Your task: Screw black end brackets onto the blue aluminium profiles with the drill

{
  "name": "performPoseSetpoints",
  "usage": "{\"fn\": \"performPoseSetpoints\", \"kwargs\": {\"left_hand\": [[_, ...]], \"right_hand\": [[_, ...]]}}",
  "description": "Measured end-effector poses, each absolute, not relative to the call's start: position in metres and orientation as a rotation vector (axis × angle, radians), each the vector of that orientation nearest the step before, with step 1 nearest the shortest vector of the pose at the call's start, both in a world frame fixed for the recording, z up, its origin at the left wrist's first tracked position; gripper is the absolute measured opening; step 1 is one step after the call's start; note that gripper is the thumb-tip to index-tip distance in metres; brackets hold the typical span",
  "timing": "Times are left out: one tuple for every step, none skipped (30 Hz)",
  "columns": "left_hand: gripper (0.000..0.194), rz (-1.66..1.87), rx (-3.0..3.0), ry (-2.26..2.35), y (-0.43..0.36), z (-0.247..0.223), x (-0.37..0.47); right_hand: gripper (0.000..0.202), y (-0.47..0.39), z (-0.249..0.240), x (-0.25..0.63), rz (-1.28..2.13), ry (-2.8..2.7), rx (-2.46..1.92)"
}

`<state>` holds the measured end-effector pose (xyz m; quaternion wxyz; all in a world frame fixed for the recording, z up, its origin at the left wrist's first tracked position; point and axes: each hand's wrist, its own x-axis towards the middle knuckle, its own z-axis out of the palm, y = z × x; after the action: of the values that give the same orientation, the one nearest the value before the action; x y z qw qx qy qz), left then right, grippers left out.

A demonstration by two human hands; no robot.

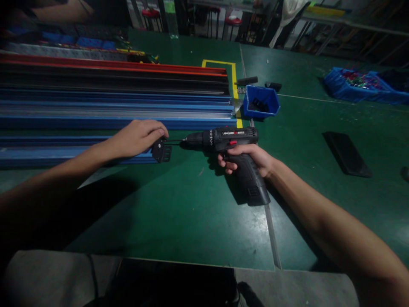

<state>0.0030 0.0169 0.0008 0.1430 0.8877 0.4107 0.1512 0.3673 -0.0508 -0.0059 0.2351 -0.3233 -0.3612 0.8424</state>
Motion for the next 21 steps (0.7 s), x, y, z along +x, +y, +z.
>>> {"fn": "performPoseSetpoints", "kwargs": {"left_hand": [[0.045, 0.438, 2.562, 1.186, 0.0170, 0.0006, 0.0029], [0.045, 0.441, 2.565, 1.187, 0.0172, 0.0003, 0.0028], [0.045, 0.444, 2.569, 1.188, 0.0173, 0.0002, 0.0028], [0.045, 0.443, 2.572, 1.189, 0.0174, 0.0002, 0.0029], [0.045, 0.440, 2.573, 1.190, 0.0174, 0.0003, 0.0030], [0.045, 0.433, 2.571, 1.193, 0.0173, 0.0006, 0.0033], [0.045, 0.427, 2.569, 1.197, 0.0171, 0.0011, 0.0036], [0.045, 0.422, 2.566, 1.201, 0.0168, 0.0016, 0.0040], [0.045, 0.420, 2.563, 1.204, 0.0165, 0.0021, 0.0044], [0.045, 0.422, 2.561, 1.204, 0.0162, 0.0025, 0.0047], [0.045, 0.425, 2.558, 1.204, 0.0160, 0.0028, 0.0050], [0.045, 0.427, 2.557, 1.204, 0.0158, 0.0030, 0.0052], [0.045, 0.429, 2.556, 1.204, 0.0158, 0.0030, 0.0053], [0.045, 0.430, 2.557, 1.207, 0.0158, 0.0028, 0.0052], [0.045, 0.430, 2.557, 1.210, 0.0160, 0.0026, 0.0051], [0.044, 0.429, 2.558, 1.213, 0.0161, 0.0024, 0.0050], [0.044, 0.430, 2.560, 1.214, 0.0163, 0.0021, 0.0048], [0.044, 0.429, 2.562, 1.216, 0.0165, 0.0019, 0.0047], [0.044, 0.426, 2.565, 1.217, 0.0165, 0.0018, 0.0046], [0.045, 0.422, 2.568, 1.218, 0.0165, 0.0018, 0.0046], [0.045, 0.419, 2.572, 1.219, 0.0164, 0.0019, 0.0046]], "right_hand": [[0.021, -0.0510, -0.0054, 0.3670, 2.308, -0.994, -0.899], [0.021, -0.0512, -0.0049, 0.3666, 2.302, -0.999, -0.909], [0.020, -0.0513, -0.0045, 0.3663, 2.296, -1.006, -0.917], [0.020, -0.0513, -0.0043, 0.3660, 2.289, -1.012, -0.922], [0.019, -0.0513, -0.0043, 0.3658, 2.284, -1.015, -0.921], [0.020, -0.0511, -0.0044, 0.3658, 2.285, -1.015, -0.917], [0.020, -0.0510, -0.0047, 0.3659, 2.288, -1.012, -0.913], [0.020, -0.0508, -0.0050, 0.3661, 2.294, -1.007, -0.911], [0.021, -0.0506, -0.0054, 0.3664, 2.299, -1.002, -0.910], [0.021, -0.0505, -0.0056, 0.3666, 2.302, -0.999, -0.911], [0.020, -0.0504, -0.0058, 0.3668, 2.302, -0.996, -0.914], [0.020, -0.0503, -0.0058, 0.3670, 2.299, -0.995, -0.919], [0.020, -0.0502, -0.0057, 0.3670, 2.296, -0.995, -0.925], [0.019, -0.0501, -0.0056, 0.3669, 2.293, -0.997, -0.929], [0.019, -0.0500, -0.0054, 0.3668, 2.291, -0.998, -0.934], [0.019, -0.0500, -0.0052, 0.3666, 2.289, -0.998, -0.937], [0.019, -0.0500, -0.0050, 0.3664, 2.286, -0.998, -0.940], [0.019, -0.0500, -0.0048, 0.3662, 2.285, -0.996, -0.944], [0.019, -0.0501, -0.0045, 0.3660, 2.284, -0.992, -0.948], [0.019, -0.0501, -0.0043, 0.3659, 2.283, -0.985, -0.951], [0.019, -0.0502, -0.0041, 0.3658, 2.284, -0.979, -0.954]]}}
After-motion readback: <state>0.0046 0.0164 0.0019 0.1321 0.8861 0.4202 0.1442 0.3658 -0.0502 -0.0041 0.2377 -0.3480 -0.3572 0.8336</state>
